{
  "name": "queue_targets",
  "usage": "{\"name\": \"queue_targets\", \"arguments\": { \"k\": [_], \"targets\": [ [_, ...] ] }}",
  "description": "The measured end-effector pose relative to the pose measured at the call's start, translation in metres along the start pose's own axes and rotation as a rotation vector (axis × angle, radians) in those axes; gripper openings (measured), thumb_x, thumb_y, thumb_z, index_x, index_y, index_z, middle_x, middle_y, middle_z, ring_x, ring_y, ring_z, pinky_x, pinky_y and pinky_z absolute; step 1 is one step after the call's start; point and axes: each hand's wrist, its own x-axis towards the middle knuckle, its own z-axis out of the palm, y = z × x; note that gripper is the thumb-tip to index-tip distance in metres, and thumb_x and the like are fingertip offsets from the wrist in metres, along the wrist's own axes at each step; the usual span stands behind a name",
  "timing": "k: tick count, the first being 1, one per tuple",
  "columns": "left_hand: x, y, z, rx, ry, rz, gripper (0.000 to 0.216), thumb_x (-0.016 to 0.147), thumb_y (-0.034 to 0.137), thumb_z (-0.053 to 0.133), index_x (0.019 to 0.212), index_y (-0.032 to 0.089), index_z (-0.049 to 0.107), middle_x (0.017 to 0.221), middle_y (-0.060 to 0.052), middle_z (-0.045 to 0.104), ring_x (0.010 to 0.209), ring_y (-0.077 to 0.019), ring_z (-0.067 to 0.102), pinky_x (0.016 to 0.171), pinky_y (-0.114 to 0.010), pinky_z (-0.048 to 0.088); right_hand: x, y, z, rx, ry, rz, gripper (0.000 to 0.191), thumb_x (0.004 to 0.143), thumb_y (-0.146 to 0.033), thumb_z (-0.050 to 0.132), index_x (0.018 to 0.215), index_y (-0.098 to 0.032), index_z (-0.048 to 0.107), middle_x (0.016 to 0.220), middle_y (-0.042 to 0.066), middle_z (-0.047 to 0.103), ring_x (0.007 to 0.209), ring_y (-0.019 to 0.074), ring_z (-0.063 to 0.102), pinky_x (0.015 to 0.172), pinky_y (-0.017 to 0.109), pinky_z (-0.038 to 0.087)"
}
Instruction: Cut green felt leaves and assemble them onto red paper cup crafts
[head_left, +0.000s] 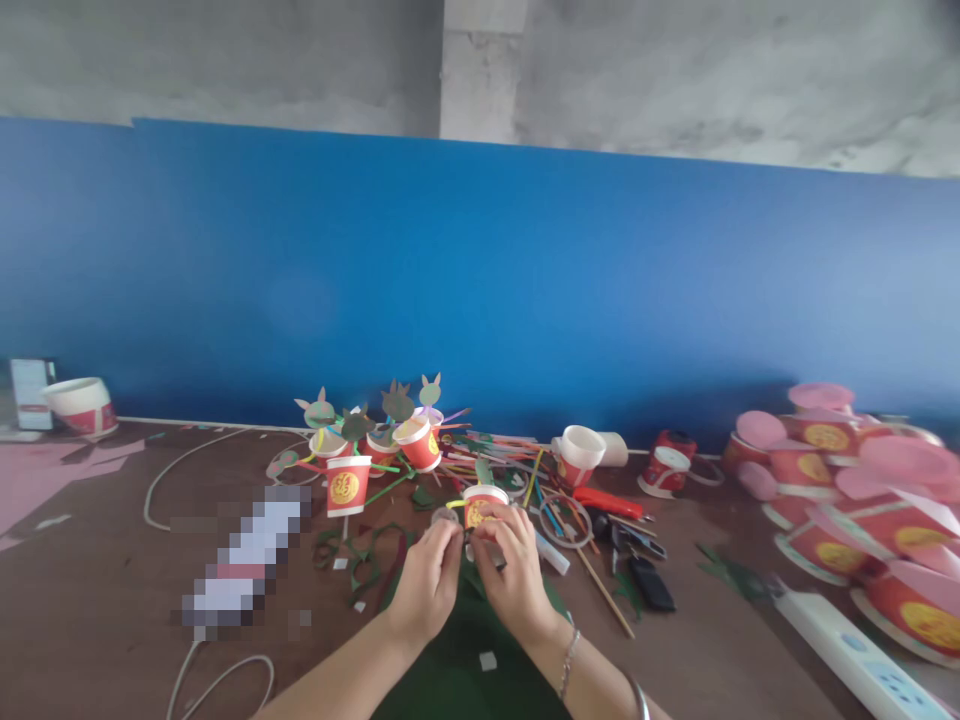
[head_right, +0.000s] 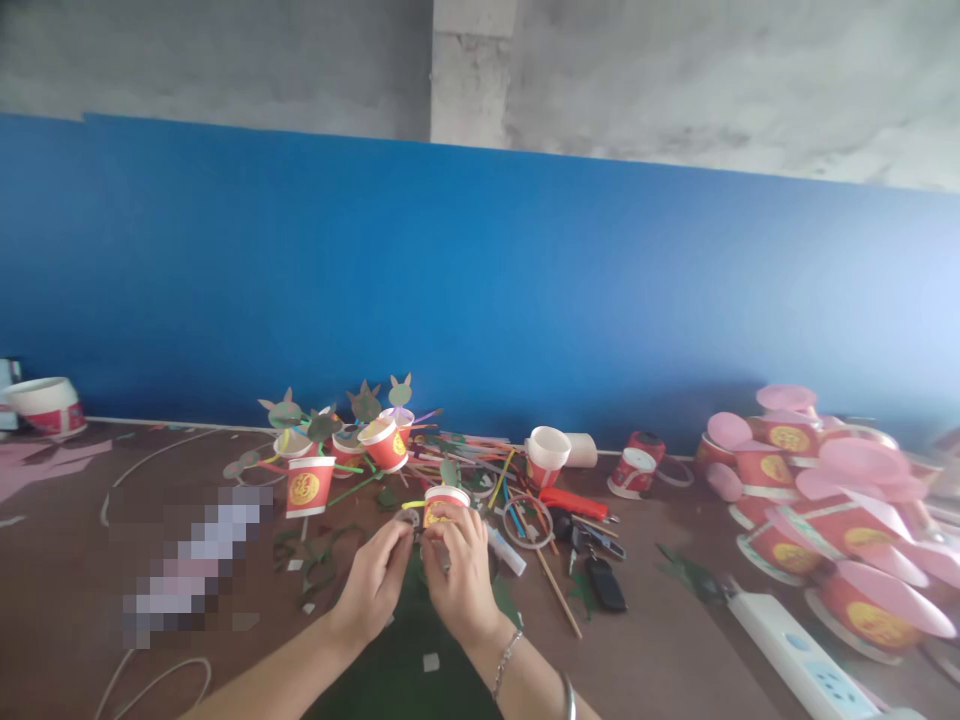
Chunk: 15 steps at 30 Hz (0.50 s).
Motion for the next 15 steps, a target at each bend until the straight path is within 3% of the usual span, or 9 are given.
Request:
{"name": "queue_targets", "arguments": {
  "k": [6, 11, 15],
  "targets": [
    [0.0006, -0.0028, 0.0009, -0.041, 0.012, 0.011, 0.017, 0.091, 0.019, 0.036, 0.079, 0.019, 0.048, 0.073, -0.002, 0.052, 0.067, -0.0132, 0.052, 0.064, -0.023, 0.041, -0.0022, -0.0033, -0.0010, -0.061, 0.023, -0.019, 0.010, 0.087, -0.017, 0.047, 0.090, -0.022, 0.055, 0.098, 0.006, 0.060, 0.091, 0.0204, 0.054, 0.079, 0.037, 0.040],
    [-0.0007, -0.0010, 0.0009, -0.077, 0.004, 0.054, 0.015, 0.091, 0.017, 0.037, 0.087, 0.018, 0.051, 0.078, -0.003, 0.054, 0.071, -0.0141, 0.053, 0.069, -0.024, 0.042, -0.0051, -0.0016, 0.0008, -0.055, 0.072, -0.039, 0.030, 0.087, -0.020, 0.049, 0.116, -0.019, 0.045, 0.107, 0.010, 0.059, 0.099, 0.0233, 0.052, 0.084, 0.040, 0.039],
    [-0.0008, 0.0049, -0.0015, -0.143, -0.077, 0.034, 0.017, 0.091, 0.018, 0.036, 0.089, 0.018, 0.052, 0.079, -0.004, 0.056, 0.072, -0.0144, 0.053, 0.069, -0.025, 0.042, -0.0018, -0.0018, -0.0024, -0.028, -0.022, -0.040, 0.014, 0.088, -0.016, 0.043, 0.097, -0.021, 0.053, 0.098, 0.006, 0.059, 0.090, 0.0201, 0.053, 0.078, 0.036, 0.039]
  ]
}}
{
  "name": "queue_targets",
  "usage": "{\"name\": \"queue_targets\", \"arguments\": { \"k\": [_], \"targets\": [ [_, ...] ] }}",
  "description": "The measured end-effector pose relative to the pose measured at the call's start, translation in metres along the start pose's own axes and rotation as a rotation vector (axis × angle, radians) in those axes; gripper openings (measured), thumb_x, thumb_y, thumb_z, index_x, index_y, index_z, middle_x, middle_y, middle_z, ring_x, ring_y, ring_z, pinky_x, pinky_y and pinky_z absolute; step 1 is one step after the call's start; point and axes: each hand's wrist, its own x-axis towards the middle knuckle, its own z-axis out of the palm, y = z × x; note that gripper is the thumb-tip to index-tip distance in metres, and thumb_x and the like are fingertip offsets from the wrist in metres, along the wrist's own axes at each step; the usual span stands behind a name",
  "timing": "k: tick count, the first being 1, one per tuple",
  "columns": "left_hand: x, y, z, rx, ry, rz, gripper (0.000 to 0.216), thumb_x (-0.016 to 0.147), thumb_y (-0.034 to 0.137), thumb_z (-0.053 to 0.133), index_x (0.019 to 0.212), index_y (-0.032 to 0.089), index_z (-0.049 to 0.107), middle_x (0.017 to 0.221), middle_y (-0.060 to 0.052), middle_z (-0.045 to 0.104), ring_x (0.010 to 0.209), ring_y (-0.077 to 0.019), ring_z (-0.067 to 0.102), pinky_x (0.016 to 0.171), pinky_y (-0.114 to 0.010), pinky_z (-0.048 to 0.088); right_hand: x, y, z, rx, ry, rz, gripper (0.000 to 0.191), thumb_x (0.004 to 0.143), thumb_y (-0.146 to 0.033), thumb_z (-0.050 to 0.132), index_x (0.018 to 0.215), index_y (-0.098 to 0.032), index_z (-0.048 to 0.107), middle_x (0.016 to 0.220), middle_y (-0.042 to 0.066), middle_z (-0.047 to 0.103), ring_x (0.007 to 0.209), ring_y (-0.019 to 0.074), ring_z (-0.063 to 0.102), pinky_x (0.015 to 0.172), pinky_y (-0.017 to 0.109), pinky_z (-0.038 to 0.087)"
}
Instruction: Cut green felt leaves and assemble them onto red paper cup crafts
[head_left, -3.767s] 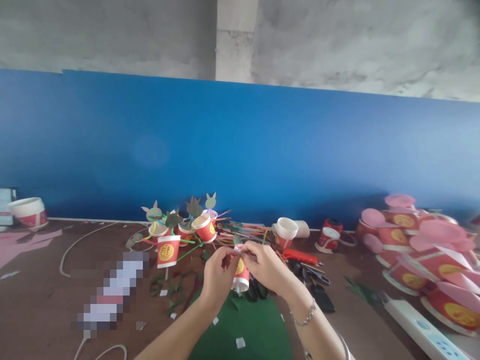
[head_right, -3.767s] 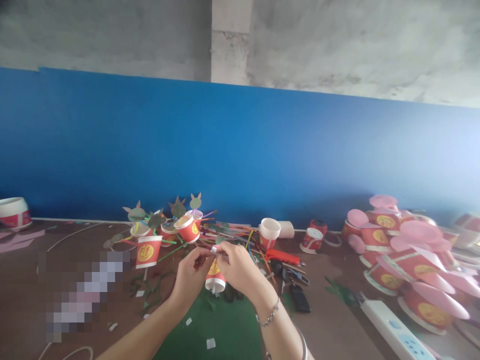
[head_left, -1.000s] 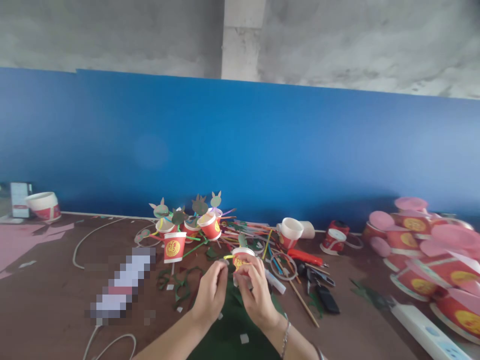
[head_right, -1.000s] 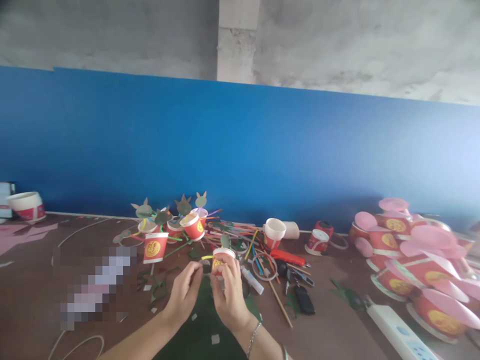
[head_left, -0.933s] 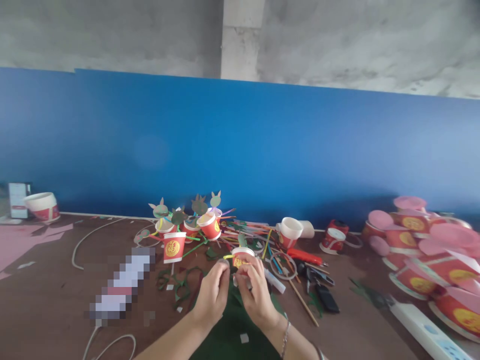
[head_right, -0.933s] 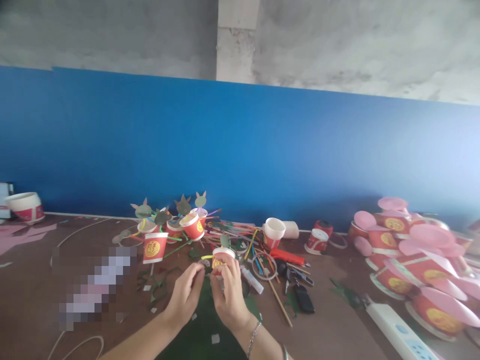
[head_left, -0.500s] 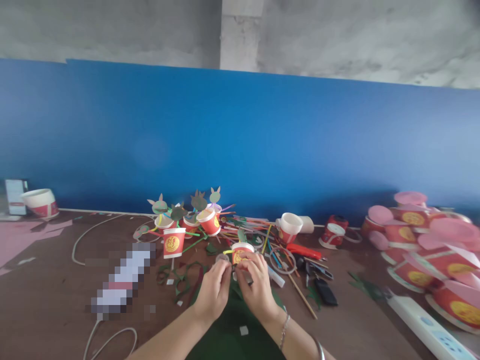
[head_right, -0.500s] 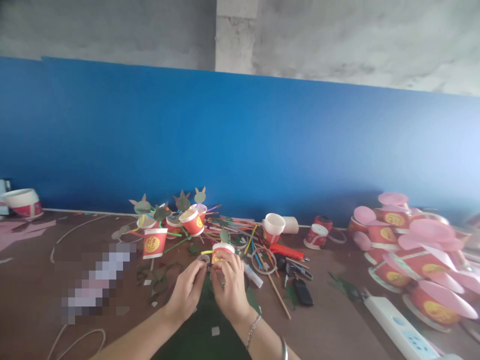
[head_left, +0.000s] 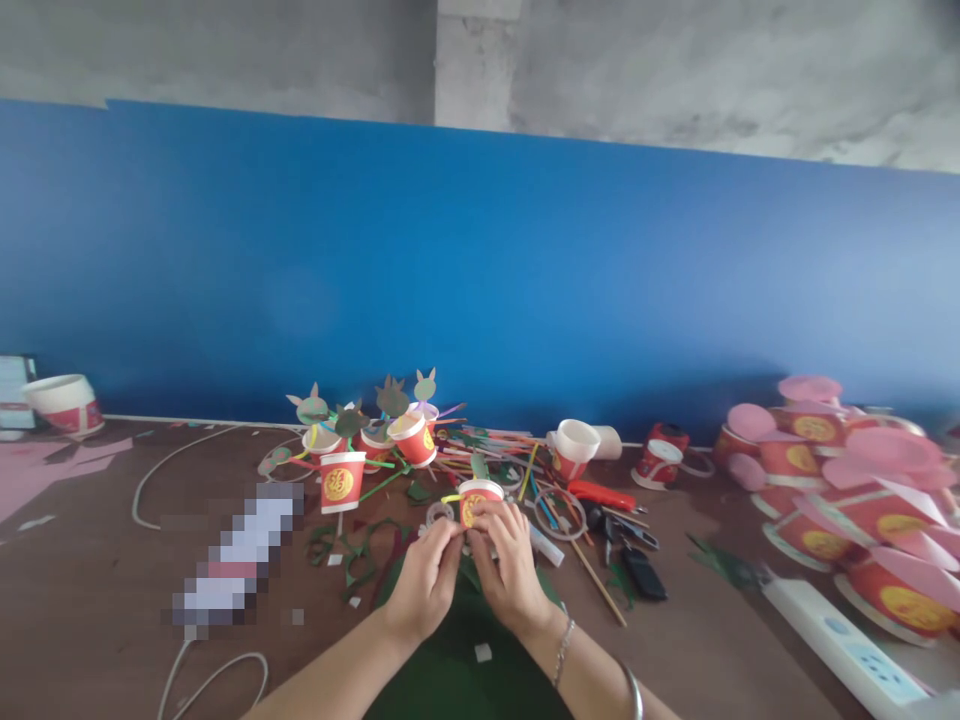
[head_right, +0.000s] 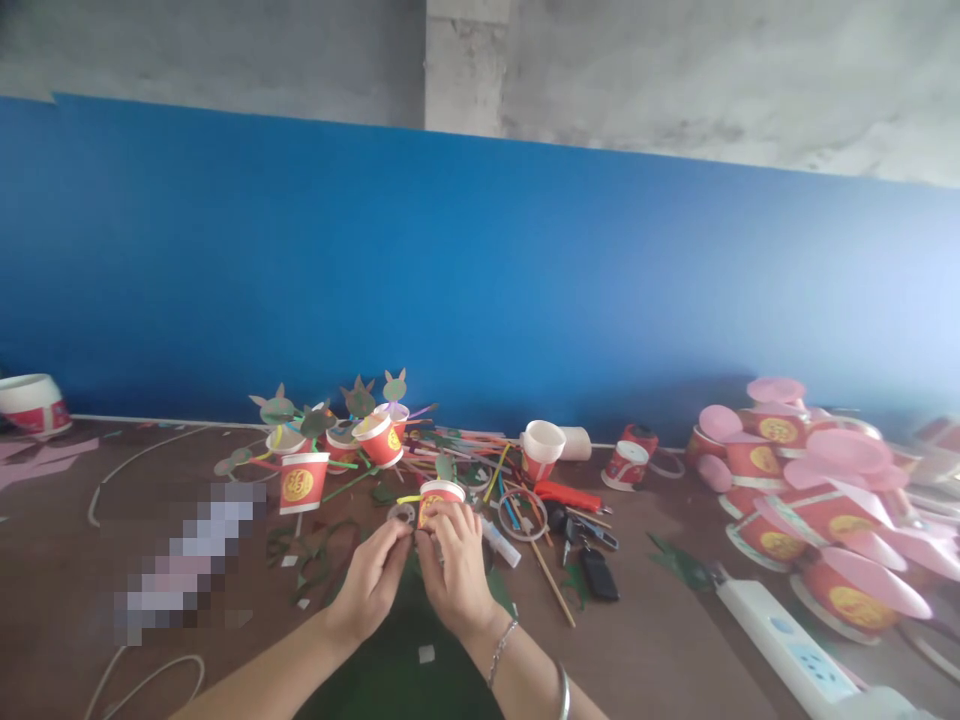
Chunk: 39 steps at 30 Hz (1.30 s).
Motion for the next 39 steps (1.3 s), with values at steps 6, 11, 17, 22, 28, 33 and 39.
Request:
{"name": "queue_targets", "arguments": {
  "k": [6, 11, 17, 22, 28, 33, 39],
  "targets": [
    [-0.001, 0.002, -0.001, -0.032, -0.066, -0.039, 0.014, 0.090, 0.023, 0.040, 0.084, 0.017, 0.052, 0.076, -0.003, 0.054, 0.069, -0.0141, 0.050, 0.066, -0.024, 0.042, 0.002, -0.001, -0.003, 0.059, -0.039, -0.003, 0.018, 0.090, -0.013, 0.036, 0.090, -0.020, 0.053, 0.093, 0.005, 0.058, 0.085, 0.0184, 0.051, 0.076, 0.035, 0.037],
    [-0.002, 0.000, 0.003, -0.030, -0.052, -0.048, 0.014, 0.089, 0.022, 0.041, 0.085, 0.017, 0.053, 0.075, -0.002, 0.054, 0.067, -0.0129, 0.050, 0.064, -0.023, 0.042, 0.001, -0.002, -0.005, 0.051, -0.063, -0.015, 0.019, 0.091, -0.013, 0.035, 0.085, -0.019, 0.053, 0.091, 0.005, 0.058, 0.085, 0.0180, 0.050, 0.076, 0.035, 0.036],
    [0.002, -0.001, 0.002, 0.024, 0.153, -0.123, 0.020, 0.088, 0.026, 0.045, 0.071, 0.017, 0.051, 0.065, 0.001, 0.051, 0.060, -0.0107, 0.048, 0.058, -0.019, 0.041, 0.017, 0.020, -0.020, -0.329, -0.040, 0.244, 0.017, 0.087, -0.015, 0.041, 0.089, -0.018, 0.057, 0.093, 0.008, 0.059, 0.090, 0.0221, 0.049, 0.078, 0.037, 0.035],
    [0.004, -0.012, 0.001, 0.123, 0.281, -0.202, 0.022, 0.083, 0.030, 0.052, 0.068, 0.016, 0.055, 0.062, 0.000, 0.057, 0.054, -0.0100, 0.050, 0.053, -0.018, 0.041, 0.024, 0.051, -0.042, -0.673, -0.419, 0.389, 0.007, 0.070, -0.020, 0.062, 0.073, -0.014, 0.065, 0.091, 0.018, 0.062, 0.093, 0.0331, 0.051, 0.075, 0.041, 0.035],
    [0.002, -0.017, 0.004, 0.041, 0.274, -0.230, 0.022, 0.085, 0.031, 0.049, 0.076, 0.015, 0.060, 0.070, -0.004, 0.065, 0.062, -0.0136, 0.060, 0.057, -0.021, 0.047, 0.027, 0.048, -0.048, -0.710, -0.495, 0.393, 0.007, 0.065, -0.018, 0.064, 0.069, -0.013, 0.064, 0.092, 0.019, 0.064, 0.094, 0.0345, 0.053, 0.074, 0.040, 0.034],
    [0.004, -0.017, 0.006, -0.021, 0.328, -0.209, 0.021, 0.083, 0.030, 0.051, 0.085, 0.014, 0.064, 0.074, -0.007, 0.069, 0.067, -0.0173, 0.066, 0.060, -0.024, 0.052, 0.039, 0.022, -0.044, -0.575, -0.231, 0.338, 0.005, 0.071, -0.021, 0.056, 0.076, -0.019, 0.055, 0.072, 0.006, 0.065, 0.083, 0.0247, 0.056, 0.074, 0.035, 0.032],
    [0.006, -0.013, 0.004, 0.081, 0.274, -0.189, 0.020, 0.082, 0.027, 0.051, 0.080, 0.014, 0.066, 0.068, -0.005, 0.069, 0.059, -0.0136, 0.061, 0.054, -0.020, 0.048, 0.035, -0.014, -0.029, -0.279, -0.252, 0.106, 0.006, 0.071, -0.019, 0.056, 0.076, -0.021, 0.053, 0.076, 0.001, 0.066, 0.075, 0.0177, 0.057, 0.078, 0.031, 0.030]
  ]
}}
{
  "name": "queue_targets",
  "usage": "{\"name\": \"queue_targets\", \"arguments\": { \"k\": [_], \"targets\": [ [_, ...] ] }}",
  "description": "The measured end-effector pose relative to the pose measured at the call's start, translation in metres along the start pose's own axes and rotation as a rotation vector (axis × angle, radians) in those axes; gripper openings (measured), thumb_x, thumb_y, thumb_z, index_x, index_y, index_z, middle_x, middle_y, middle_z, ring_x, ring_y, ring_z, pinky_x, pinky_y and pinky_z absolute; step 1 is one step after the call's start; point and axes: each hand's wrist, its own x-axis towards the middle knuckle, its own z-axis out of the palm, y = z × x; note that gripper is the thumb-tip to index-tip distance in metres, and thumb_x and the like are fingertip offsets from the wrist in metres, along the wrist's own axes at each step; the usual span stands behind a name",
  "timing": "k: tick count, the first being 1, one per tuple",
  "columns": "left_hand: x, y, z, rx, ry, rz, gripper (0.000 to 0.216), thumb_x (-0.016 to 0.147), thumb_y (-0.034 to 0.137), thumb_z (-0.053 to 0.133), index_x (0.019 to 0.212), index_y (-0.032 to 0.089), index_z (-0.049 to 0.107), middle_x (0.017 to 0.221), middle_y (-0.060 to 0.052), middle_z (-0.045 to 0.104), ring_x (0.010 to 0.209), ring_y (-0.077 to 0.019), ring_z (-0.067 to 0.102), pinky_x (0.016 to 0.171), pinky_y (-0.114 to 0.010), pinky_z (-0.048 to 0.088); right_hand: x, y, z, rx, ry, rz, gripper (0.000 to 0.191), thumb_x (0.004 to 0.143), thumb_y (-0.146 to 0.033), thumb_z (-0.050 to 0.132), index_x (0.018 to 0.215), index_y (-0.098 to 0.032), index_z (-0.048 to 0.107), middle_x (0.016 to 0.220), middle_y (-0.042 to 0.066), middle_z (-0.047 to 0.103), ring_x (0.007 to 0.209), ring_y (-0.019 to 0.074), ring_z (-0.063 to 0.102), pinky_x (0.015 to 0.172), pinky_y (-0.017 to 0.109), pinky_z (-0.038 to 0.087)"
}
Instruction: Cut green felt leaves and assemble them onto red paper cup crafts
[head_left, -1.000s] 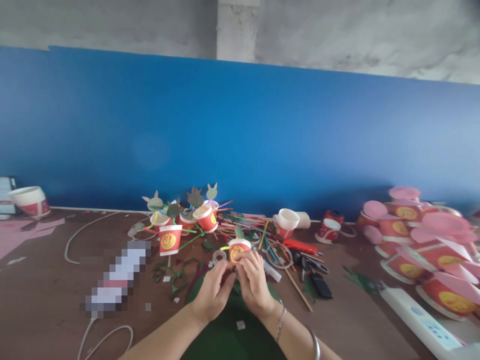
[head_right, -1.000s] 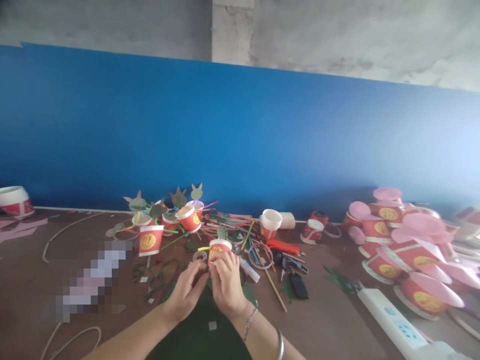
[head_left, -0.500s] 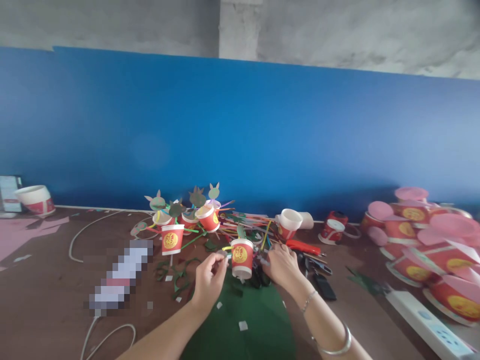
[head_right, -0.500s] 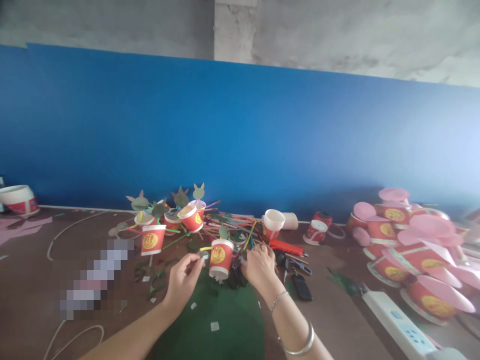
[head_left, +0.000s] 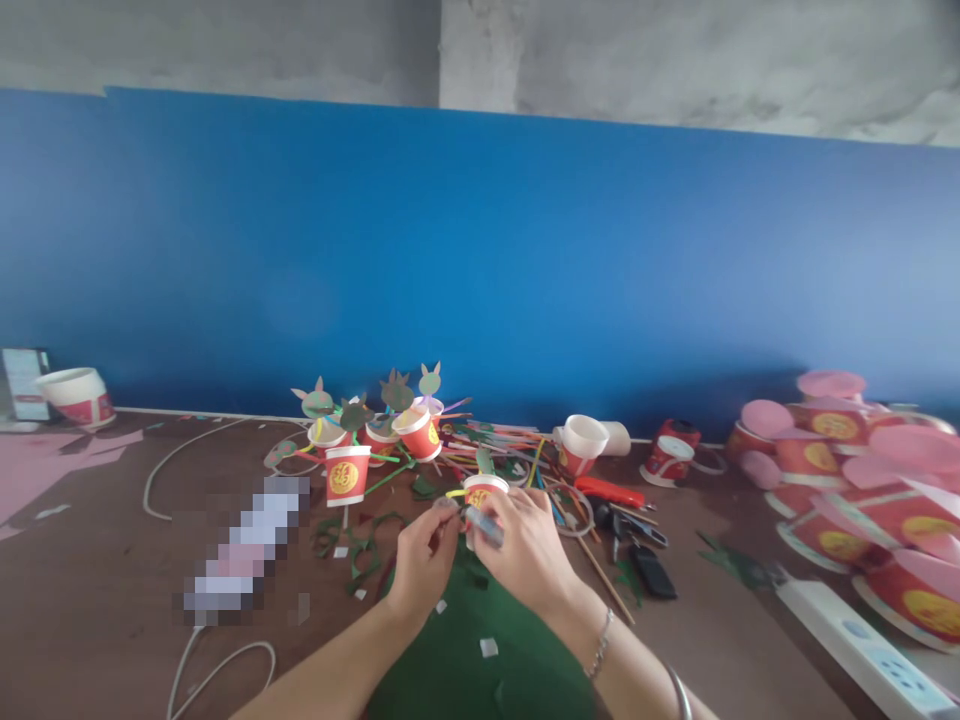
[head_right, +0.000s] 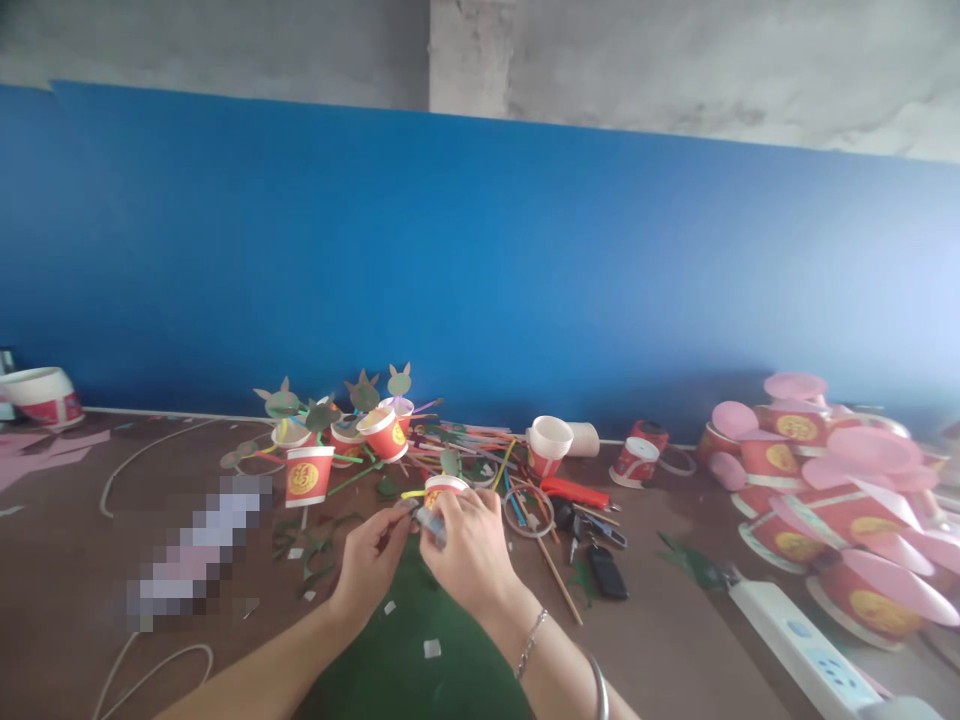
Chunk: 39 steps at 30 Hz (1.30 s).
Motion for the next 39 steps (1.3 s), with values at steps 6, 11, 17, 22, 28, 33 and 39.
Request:
{"name": "queue_targets", "arguments": {
  "k": [6, 11, 17, 22, 28, 33, 39],
  "targets": [
    [0.000, -0.002, 0.001, -0.055, 0.024, -0.039, 0.021, 0.084, 0.030, 0.050, 0.082, 0.014, 0.064, 0.069, -0.004, 0.067, 0.060, -0.0131, 0.059, 0.056, -0.021, 0.048, 0.004, 0.020, -0.002, -0.127, 0.112, 0.122, 0.005, 0.077, -0.024, 0.054, 0.079, -0.020, 0.057, 0.072, 0.002, 0.066, 0.077, 0.0190, 0.059, 0.077, 0.031, 0.030],
    [-0.001, -0.004, 0.000, -0.053, 0.024, -0.048, 0.024, 0.085, 0.036, 0.050, 0.075, 0.015, 0.057, 0.063, 0.000, 0.057, 0.053, -0.0096, 0.050, 0.052, -0.018, 0.041, 0.004, 0.054, -0.002, -0.373, -0.055, 0.374, 0.008, 0.077, -0.025, 0.054, 0.080, -0.018, 0.058, 0.075, 0.007, 0.069, 0.084, 0.0246, 0.060, 0.074, 0.034, 0.028],
    [-0.001, -0.003, 0.000, -0.073, 0.021, -0.041, 0.022, 0.084, 0.036, 0.051, 0.075, 0.016, 0.054, 0.061, 0.003, 0.049, 0.049, -0.0079, 0.042, 0.048, -0.018, 0.035, -0.001, 0.067, 0.010, -0.439, -0.173, 0.414, 0.012, 0.076, -0.026, 0.058, 0.076, -0.014, 0.062, 0.081, 0.013, 0.069, 0.087, 0.0290, 0.059, 0.073, 0.037, 0.029],
    [0.000, -0.001, -0.001, -0.009, 0.026, -0.012, 0.019, 0.085, 0.031, 0.050, 0.075, 0.016, 0.054, 0.064, 0.002, 0.051, 0.053, -0.0089, 0.045, 0.051, -0.018, 0.038, 0.002, 0.043, 0.002, -0.157, 0.099, 0.181, 0.012, 0.084, -0.022, 0.050, 0.080, -0.019, 0.061, 0.084, 0.004, 0.066, 0.087, 0.0209, 0.056, 0.079, 0.034, 0.030],
    [0.000, 0.005, -0.002, 0.018, 0.022, 0.017, 0.017, 0.085, 0.029, 0.049, 0.077, 0.016, 0.056, 0.065, 0.002, 0.052, 0.053, -0.0090, 0.044, 0.052, -0.019, 0.038, -0.005, 0.002, 0.007, 0.122, 0.115, -0.110, 0.013, 0.086, -0.019, 0.050, 0.084, -0.021, 0.062, 0.087, 0.003, 0.067, 0.087, 0.0182, 0.055, 0.078, 0.033, 0.033],
    [-0.001, 0.007, -0.004, -0.022, -0.031, 0.089, 0.015, 0.086, 0.024, 0.047, 0.076, 0.017, 0.054, 0.072, -0.001, 0.054, 0.062, -0.0107, 0.050, 0.058, -0.020, 0.041, -0.010, 0.001, 0.019, 0.135, 0.162, -0.114, 0.014, 0.085, -0.018, 0.052, 0.081, -0.021, 0.065, 0.083, 0.004, 0.068, 0.081, 0.0188, 0.056, 0.076, 0.034, 0.035],
    [-0.001, 0.007, -0.004, -0.024, -0.063, 0.153, 0.015, 0.088, 0.021, 0.046, 0.074, 0.017, 0.052, 0.071, 0.000, 0.052, 0.064, -0.0111, 0.049, 0.060, -0.021, 0.040, -0.010, 0.002, 0.020, 0.175, 0.197, -0.115, 0.012, 0.084, -0.015, 0.053, 0.082, -0.019, 0.065, 0.082, 0.003, 0.069, 0.080, 0.0183, 0.058, 0.075, 0.034, 0.036]
  ]
}}
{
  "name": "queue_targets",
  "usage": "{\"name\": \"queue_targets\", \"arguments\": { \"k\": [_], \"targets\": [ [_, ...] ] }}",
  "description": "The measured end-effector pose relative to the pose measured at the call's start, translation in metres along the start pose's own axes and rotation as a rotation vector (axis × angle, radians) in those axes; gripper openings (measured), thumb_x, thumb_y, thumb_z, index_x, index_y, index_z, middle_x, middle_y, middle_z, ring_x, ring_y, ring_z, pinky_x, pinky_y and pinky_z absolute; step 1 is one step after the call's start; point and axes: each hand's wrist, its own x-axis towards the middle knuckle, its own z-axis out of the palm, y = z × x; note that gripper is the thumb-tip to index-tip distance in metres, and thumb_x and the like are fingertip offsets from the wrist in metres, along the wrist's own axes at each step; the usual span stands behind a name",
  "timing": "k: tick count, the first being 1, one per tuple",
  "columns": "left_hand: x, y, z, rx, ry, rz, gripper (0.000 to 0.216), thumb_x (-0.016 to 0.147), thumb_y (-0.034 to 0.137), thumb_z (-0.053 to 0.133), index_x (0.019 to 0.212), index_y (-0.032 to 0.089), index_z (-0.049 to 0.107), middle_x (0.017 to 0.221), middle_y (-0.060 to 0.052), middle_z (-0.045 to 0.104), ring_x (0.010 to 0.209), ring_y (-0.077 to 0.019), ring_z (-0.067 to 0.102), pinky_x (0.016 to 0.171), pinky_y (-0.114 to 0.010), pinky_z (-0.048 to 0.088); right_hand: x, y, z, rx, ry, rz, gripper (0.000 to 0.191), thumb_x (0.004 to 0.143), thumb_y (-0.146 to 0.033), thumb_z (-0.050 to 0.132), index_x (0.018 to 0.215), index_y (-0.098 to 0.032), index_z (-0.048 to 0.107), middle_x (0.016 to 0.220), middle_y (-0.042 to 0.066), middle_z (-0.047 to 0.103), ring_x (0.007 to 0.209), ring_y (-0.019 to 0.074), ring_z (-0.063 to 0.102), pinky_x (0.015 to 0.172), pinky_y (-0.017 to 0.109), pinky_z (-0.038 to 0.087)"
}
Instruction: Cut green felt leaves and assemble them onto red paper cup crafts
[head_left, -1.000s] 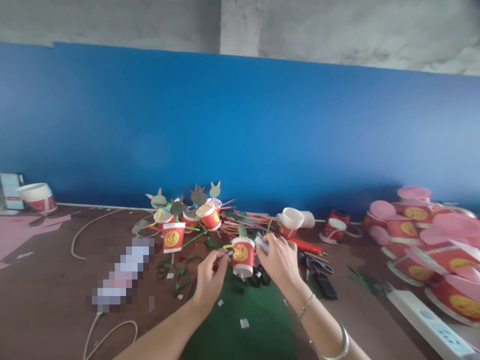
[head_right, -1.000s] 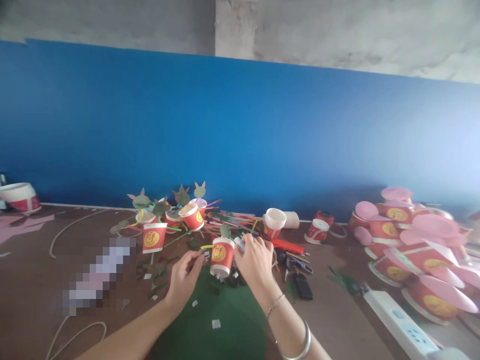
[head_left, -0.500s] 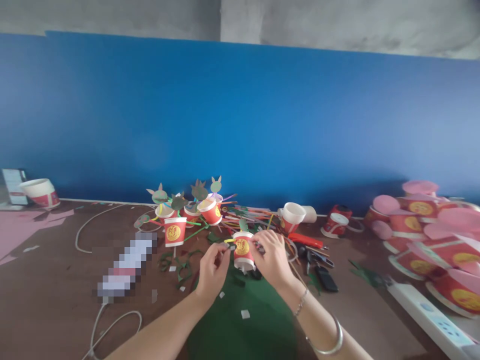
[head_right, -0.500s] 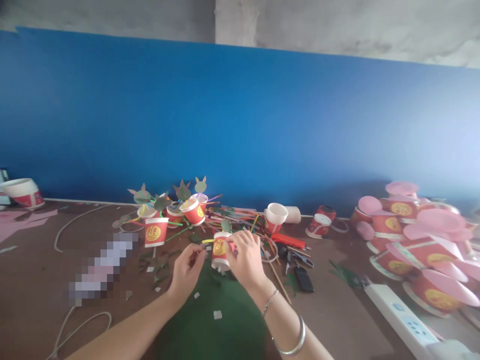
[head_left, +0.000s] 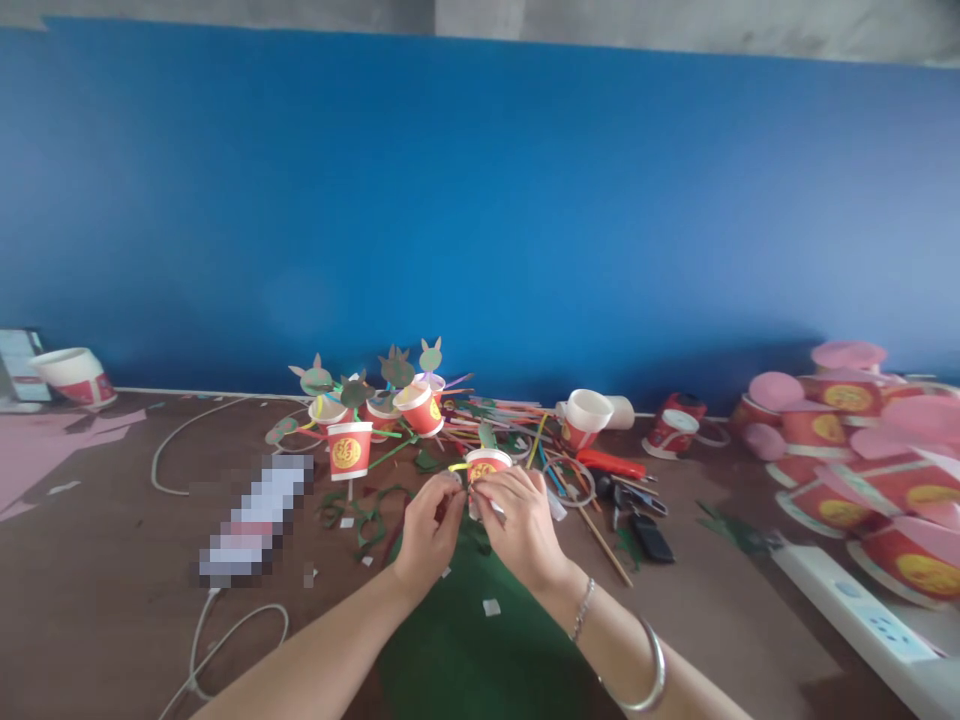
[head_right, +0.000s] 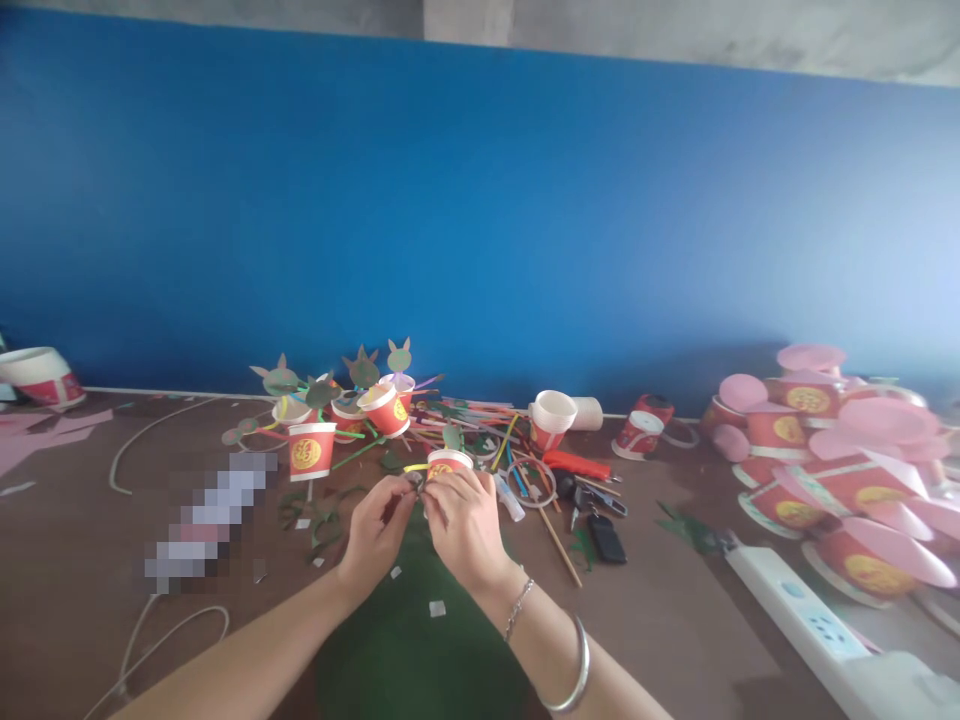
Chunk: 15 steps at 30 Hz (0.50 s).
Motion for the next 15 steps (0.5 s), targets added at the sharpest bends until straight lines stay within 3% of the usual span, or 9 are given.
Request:
{"name": "queue_targets", "arguments": {
  "k": [15],
  "targets": [
    [-0.0002, -0.0009, -0.0015, 0.012, -0.029, 0.055, 0.013, 0.087, 0.016, 0.047, 0.075, 0.018, 0.052, 0.072, 0.000, 0.053, 0.066, -0.0117, 0.050, 0.062, -0.021, 0.040, -0.0002, 0.0012, -0.0014, 0.051, -0.116, -0.014, 0.017, 0.086, -0.012, 0.046, 0.085, -0.018, 0.062, 0.086, 0.006, 0.067, 0.084, 0.0201, 0.057, 0.077, 0.035, 0.037]
  ]
}}
